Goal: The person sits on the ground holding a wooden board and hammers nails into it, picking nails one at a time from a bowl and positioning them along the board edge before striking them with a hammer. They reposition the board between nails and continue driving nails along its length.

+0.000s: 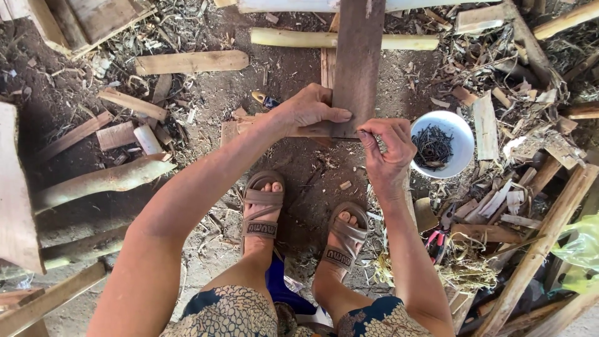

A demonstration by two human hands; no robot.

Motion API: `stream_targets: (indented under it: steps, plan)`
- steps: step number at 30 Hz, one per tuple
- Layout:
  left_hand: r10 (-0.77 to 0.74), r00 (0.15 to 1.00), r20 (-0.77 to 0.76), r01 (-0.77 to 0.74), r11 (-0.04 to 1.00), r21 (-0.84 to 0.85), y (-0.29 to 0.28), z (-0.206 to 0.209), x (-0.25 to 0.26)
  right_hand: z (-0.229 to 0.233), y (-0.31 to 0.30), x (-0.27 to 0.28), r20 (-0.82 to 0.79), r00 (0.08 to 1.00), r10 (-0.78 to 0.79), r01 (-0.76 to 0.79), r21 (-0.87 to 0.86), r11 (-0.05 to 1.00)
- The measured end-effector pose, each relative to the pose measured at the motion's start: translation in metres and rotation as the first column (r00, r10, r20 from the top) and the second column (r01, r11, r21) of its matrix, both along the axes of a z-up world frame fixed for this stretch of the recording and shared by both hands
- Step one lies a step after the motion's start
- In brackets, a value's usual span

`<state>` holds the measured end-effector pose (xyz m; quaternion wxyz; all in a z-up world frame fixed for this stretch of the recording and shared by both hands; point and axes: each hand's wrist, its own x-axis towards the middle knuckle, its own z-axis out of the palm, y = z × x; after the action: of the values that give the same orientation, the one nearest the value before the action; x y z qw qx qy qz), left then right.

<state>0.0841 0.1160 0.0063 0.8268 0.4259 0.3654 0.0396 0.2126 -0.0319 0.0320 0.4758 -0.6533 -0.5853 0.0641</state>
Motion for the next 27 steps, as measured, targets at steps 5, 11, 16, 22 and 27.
stream_targets:
  steps: [5,11,16,22,27]
  plan:
    - [-0.013,1.000,0.028,0.012,0.998,0.066,0.001,-0.010,0.001,0.008,-0.001,-0.004,0.120,0.993,-0.002,0.003,-0.001,1.000]
    - [-0.016,1.000,-0.015,0.022,0.847,0.531,-0.005,-0.013,0.000,0.009,-0.002,-0.010,0.297,0.955,-0.010,-0.015,0.082,0.997]
    - [0.081,0.997,-0.011,-0.064,0.860,0.506,-0.014,-0.005,0.001,-0.001,-0.003,-0.003,0.002,1.000,-0.026,0.026,0.003,1.000]
    - [0.079,0.996,-0.030,-0.049,0.825,0.563,-0.013,-0.006,0.001,-0.003,-0.002,-0.005,0.091,0.995,-0.032,0.032,-0.003,0.999]
    - [0.153,0.988,-0.008,-0.096,0.662,0.744,-0.019,-0.008,-0.001,0.003,0.000,-0.007,0.163,0.986,-0.024,0.028,-0.024,0.999]
